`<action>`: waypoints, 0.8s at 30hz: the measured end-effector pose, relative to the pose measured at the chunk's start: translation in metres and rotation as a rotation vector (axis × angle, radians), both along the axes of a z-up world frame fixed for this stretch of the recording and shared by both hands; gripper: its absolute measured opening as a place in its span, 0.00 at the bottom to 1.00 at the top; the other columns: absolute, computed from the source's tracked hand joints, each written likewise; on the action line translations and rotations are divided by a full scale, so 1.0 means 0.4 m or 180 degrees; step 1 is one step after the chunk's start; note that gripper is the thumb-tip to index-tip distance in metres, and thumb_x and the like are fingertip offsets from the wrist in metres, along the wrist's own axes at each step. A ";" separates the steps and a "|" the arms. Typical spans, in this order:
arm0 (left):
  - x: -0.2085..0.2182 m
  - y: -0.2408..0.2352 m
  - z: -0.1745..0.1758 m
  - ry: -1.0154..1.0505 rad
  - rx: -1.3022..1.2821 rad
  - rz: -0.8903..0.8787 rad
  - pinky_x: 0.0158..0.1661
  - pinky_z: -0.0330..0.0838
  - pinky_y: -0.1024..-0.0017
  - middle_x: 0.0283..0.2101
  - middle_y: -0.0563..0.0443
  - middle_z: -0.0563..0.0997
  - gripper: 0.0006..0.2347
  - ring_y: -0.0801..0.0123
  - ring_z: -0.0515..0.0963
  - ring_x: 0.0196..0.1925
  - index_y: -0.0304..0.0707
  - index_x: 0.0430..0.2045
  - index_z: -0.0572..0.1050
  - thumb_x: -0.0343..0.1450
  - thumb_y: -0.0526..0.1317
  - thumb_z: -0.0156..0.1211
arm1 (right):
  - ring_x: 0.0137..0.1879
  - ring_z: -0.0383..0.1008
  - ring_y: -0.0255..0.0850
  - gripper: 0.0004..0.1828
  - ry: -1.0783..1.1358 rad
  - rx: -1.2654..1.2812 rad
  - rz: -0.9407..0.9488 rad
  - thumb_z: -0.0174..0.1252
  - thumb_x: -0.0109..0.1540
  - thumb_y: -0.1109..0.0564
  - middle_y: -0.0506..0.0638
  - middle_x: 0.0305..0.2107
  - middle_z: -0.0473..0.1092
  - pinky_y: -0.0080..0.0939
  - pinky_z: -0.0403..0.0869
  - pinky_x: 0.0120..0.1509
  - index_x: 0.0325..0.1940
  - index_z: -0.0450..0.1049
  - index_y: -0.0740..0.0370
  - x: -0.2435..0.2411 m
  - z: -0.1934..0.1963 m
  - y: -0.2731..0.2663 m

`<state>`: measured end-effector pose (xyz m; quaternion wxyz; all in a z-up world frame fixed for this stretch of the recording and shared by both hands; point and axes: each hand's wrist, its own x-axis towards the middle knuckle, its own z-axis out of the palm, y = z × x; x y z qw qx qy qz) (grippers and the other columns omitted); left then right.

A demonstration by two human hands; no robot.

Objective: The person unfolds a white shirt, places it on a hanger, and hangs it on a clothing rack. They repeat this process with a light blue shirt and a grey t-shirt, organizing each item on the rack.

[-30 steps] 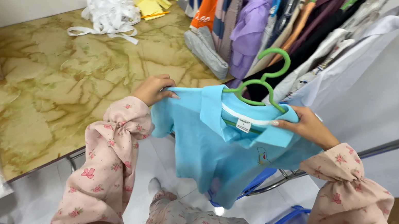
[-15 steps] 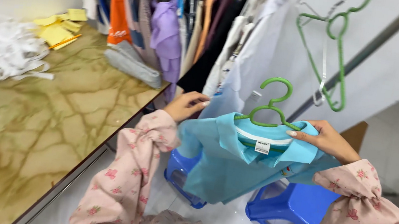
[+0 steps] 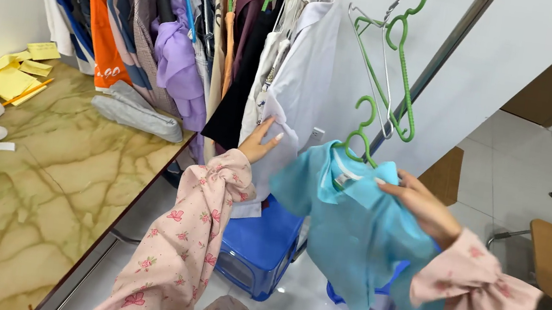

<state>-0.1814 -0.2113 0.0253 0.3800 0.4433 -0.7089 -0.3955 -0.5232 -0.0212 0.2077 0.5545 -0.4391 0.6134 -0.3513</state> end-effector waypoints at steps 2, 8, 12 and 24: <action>-0.013 -0.015 -0.021 0.0034 0.0003 0.0039 0.71 0.57 0.60 0.72 0.29 0.55 0.31 0.42 0.56 0.75 0.44 0.72 0.56 0.75 0.53 0.58 | 0.51 0.74 0.48 0.31 0.0040 -0.0473 -0.0041 0.60 0.63 0.58 0.61 0.48 0.72 0.55 0.73 0.58 0.68 0.61 0.71 0.002 -0.081 -0.041; -0.052 -0.017 0.056 0.0267 -0.0608 0.0222 0.44 0.79 0.67 0.46 0.47 0.80 0.09 0.59 0.83 0.43 0.51 0.48 0.76 0.75 0.45 0.59 | 0.63 0.65 0.52 0.29 0.0765 -0.2292 0.0144 0.57 0.66 0.61 0.67 0.53 0.67 0.57 0.66 0.68 0.69 0.57 0.73 0.094 -0.187 -0.148; -0.080 0.019 0.206 -0.0055 -0.1902 0.0926 0.41 0.81 0.72 0.38 0.56 0.82 0.05 0.67 0.85 0.39 0.49 0.37 0.80 0.75 0.45 0.60 | 0.69 0.59 0.72 0.34 0.1094 -0.2793 -0.0145 0.53 0.68 0.61 0.82 0.60 0.59 0.70 0.63 0.69 0.73 0.47 0.79 0.210 -0.128 -0.163; -0.089 -0.131 0.165 -0.0789 -0.1324 0.0992 0.59 0.70 0.59 0.52 0.53 0.77 0.11 0.51 0.78 0.55 0.62 0.47 0.81 0.71 0.48 0.62 | 0.74 0.54 0.65 0.34 0.1308 -0.3413 -0.0352 0.50 0.72 0.57 0.74 0.67 0.54 0.63 0.59 0.75 0.76 0.45 0.75 0.311 -0.123 -0.427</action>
